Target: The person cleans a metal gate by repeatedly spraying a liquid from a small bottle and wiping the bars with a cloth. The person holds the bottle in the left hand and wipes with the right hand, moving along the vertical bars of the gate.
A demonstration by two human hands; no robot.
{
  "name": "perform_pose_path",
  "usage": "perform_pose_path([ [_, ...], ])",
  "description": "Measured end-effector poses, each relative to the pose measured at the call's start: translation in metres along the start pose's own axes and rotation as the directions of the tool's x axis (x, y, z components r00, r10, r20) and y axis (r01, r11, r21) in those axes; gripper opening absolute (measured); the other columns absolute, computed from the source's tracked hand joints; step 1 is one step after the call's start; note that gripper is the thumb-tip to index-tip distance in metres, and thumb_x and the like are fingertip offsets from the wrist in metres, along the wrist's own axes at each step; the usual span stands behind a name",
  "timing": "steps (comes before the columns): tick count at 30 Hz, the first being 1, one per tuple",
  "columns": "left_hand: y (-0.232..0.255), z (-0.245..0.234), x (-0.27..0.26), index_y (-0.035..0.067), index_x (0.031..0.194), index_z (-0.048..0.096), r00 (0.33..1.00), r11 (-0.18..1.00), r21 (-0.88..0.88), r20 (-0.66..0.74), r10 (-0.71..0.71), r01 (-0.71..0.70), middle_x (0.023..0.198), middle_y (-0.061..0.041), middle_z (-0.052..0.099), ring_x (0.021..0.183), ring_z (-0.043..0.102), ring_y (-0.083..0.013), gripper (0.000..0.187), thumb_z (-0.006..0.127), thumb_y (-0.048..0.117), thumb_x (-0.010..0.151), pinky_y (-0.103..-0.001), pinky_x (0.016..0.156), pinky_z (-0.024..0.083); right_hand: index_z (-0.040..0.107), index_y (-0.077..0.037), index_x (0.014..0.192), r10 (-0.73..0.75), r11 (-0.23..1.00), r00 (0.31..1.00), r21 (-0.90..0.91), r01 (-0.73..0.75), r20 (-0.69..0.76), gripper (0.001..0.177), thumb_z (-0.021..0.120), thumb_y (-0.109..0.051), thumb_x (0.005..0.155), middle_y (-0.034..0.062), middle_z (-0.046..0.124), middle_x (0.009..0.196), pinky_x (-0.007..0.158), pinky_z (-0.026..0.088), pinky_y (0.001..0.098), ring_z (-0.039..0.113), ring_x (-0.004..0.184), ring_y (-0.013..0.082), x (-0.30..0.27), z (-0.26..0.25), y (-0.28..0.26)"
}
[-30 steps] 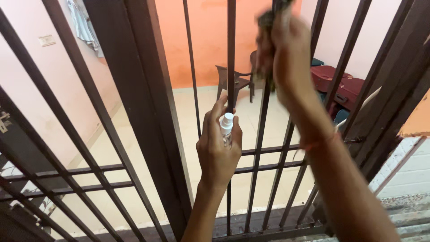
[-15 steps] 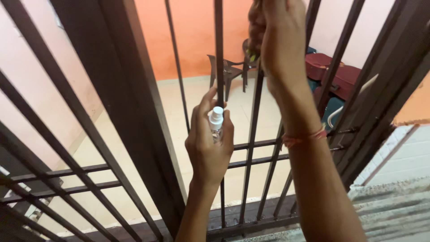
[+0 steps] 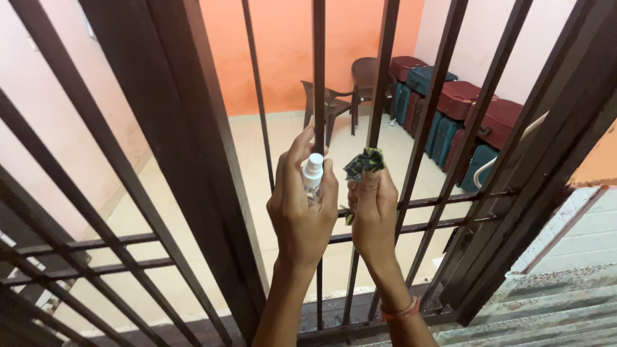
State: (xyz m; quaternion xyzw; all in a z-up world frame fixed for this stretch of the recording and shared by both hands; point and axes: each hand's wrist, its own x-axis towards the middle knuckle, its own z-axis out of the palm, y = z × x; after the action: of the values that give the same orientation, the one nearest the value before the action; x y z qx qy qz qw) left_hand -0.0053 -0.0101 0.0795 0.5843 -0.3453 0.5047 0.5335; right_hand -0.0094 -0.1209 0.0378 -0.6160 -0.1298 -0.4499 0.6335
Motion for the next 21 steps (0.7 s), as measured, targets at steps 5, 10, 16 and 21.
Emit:
perform_pose_path([
  [5, 0.002, -0.001, -0.001, 0.001, 0.141, 0.054, 1.0, 1.0, 0.018, 0.0, 0.002, -0.002, 0.129, -0.015, 0.067, 0.118, 0.072, -0.0286, 0.043, 0.067, -0.003, 0.099, -0.037, 0.094, 0.061, 0.054, -0.004, 0.097, -0.02, 0.997, 0.999, -0.07, 0.017, -0.043, 0.043, 0.04, -0.042, 0.111, -0.0022, 0.053, 0.074, 0.05, 0.035, 0.0204, 0.042, 0.06, 0.0037, -0.001, 0.004, -0.005],
  [10, 0.007, -0.006, 0.002, 0.001, 0.142, 0.053, 1.0, 1.0, 0.0, 0.007, -0.002, 0.002, 0.131, -0.016, 0.067, 0.117, 0.072, -0.0283, 0.047, 0.067, -0.003, 0.098, -0.038, 0.094, 0.061, 0.052, -0.005, 0.095, -0.09, 0.992, 0.995, -0.082, 0.094, 0.045, 0.044, 0.037, -0.043, 0.113, -0.0025, 0.05, 0.071, 0.045, 0.033, 0.0215, 0.042, 0.055, 0.004, 0.023, 0.007, -0.037],
  [16, 0.007, -0.004, 0.001, 0.003, 0.144, 0.053, 0.998, 0.999, 0.003, 0.028, -0.051, 0.051, 0.122, -0.013, 0.069, 0.117, 0.073, -0.0256, 0.049, 0.068, -0.003, 0.098, -0.037, 0.093, 0.062, 0.054, -0.012, 0.094, -0.214, 0.971, 0.956, -0.063, 0.23, 0.2, 0.042, 0.032, -0.043, 0.112, -0.0031, 0.051, 0.068, 0.04, 0.036, 0.0253, 0.044, 0.046, 0.0074, 0.124, 0.013, -0.099],
  [21, 0.008, -0.004, 0.002, 0.002, 0.143, 0.052, 0.997, 0.997, -0.027, 0.031, -0.068, 0.069, 0.124, -0.013, 0.07, 0.118, 0.073, -0.0253, 0.047, 0.067, -0.003, 0.098, -0.036, 0.094, 0.062, 0.045, -0.015, 0.089, -0.125, 0.992, 0.962, 0.024, 0.123, 0.242, 0.038, 0.053, -0.043, 0.114, -0.0046, 0.044, 0.073, 0.054, 0.035, 0.0273, 0.039, 0.059, 0.0072, 0.166, 0.013, -0.13],
])
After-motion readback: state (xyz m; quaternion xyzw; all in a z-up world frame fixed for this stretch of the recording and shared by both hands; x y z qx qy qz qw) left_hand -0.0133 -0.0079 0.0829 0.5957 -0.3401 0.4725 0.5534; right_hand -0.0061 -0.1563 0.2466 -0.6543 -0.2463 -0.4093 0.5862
